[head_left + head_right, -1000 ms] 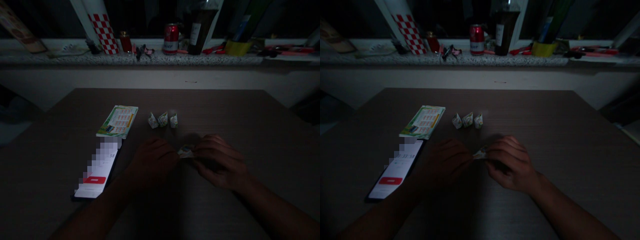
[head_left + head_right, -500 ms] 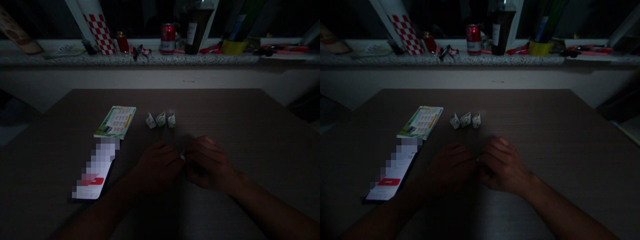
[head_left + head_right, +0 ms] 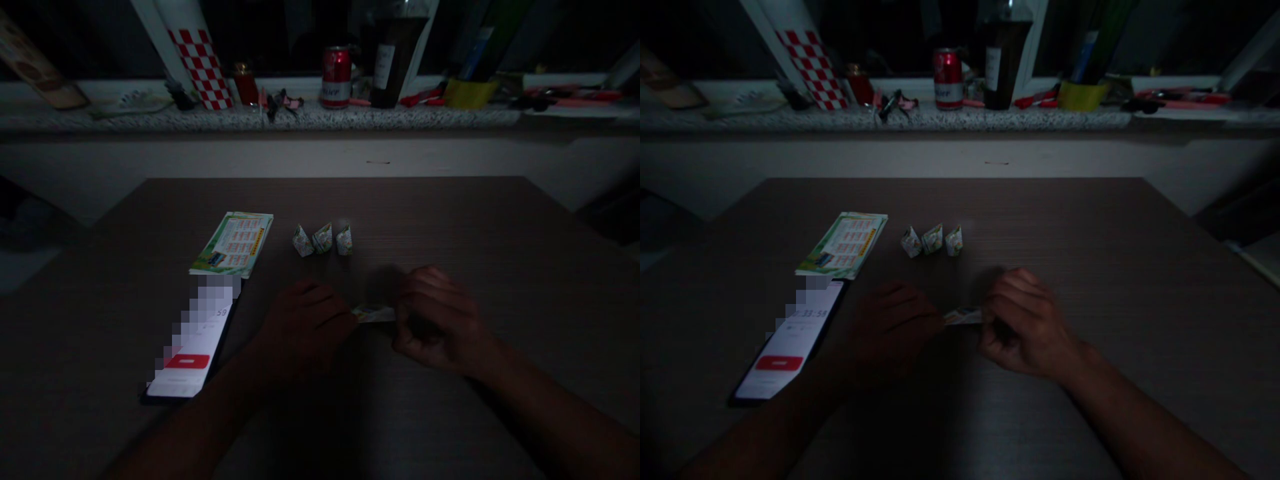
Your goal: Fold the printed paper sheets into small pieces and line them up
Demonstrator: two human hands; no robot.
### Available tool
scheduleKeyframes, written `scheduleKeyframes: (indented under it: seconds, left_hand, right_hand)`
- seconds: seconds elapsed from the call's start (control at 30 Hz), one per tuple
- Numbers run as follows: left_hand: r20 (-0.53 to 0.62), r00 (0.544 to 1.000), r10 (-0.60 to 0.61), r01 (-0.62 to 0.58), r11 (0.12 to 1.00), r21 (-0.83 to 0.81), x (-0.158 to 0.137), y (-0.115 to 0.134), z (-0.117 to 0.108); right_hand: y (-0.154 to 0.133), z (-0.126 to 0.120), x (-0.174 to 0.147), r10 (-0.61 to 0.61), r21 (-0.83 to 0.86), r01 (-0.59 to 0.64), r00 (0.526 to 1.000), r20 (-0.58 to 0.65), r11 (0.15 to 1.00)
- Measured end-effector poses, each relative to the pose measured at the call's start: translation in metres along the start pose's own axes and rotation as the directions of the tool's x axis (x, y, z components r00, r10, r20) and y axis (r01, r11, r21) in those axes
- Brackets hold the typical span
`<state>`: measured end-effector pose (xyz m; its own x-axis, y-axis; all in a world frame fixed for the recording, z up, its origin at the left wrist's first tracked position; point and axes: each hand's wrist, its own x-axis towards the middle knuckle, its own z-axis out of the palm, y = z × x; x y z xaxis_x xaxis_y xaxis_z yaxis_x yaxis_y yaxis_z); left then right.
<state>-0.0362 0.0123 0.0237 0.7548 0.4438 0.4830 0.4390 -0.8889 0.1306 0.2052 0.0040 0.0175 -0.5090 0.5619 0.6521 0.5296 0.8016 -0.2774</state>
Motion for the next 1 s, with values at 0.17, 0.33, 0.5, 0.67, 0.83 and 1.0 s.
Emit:
scheduleKeyframes:
  seconds: [0.17, 0.33, 0.5, 0.67, 0.83, 1.0]
  left_hand:
    - [-0.035, 0.998, -0.045, 0.044, 0.999, -0.007, -0.003, -0.005, -0.005]
    - [-0.016, 1.000, -0.010, 0.009, 0.999, -0.038, 0.002, 0.001, -0.002]
    - [-0.041, 0.999, -0.034, 0.031, 0.997, -0.067, 0.005, 0.006, 0.002]
    - [-0.139, 0.961, -0.241, 0.202, 0.948, -0.247, 0.002, 0.011, 0.005]
    - [-0.018, 0.807, -0.590, 0.435, 0.615, -0.658, 0.001, 0.014, 0.020]
    - [0.159, 0.744, -0.649, 0.441, 0.298, -0.847, 0.006, 0.014, 0.030]
  right_hand:
    - [0.006, -0.013, 0.000, 0.046, 0.019, -0.046, 0.998, -0.044, 0.999]
    - [-0.001, -0.005, 0.001, -0.022, 0.081, 0.024, 1.000, -0.016, 0.996]
    - [-0.002, 0.008, -0.002, -0.091, 0.135, 0.089, 0.996, 0.005, 0.987]
    - [-0.006, 0.011, 0.000, -0.004, 0.217, 0.010, 1.000, -0.028, 0.976]
    - [-0.012, 0.014, -0.001, 0.208, 0.319, -0.161, 0.971, -0.118, 0.934]
    - [-0.010, 0.018, -0.005, 0.240, 0.385, -0.210, 0.970, -0.033, 0.899]
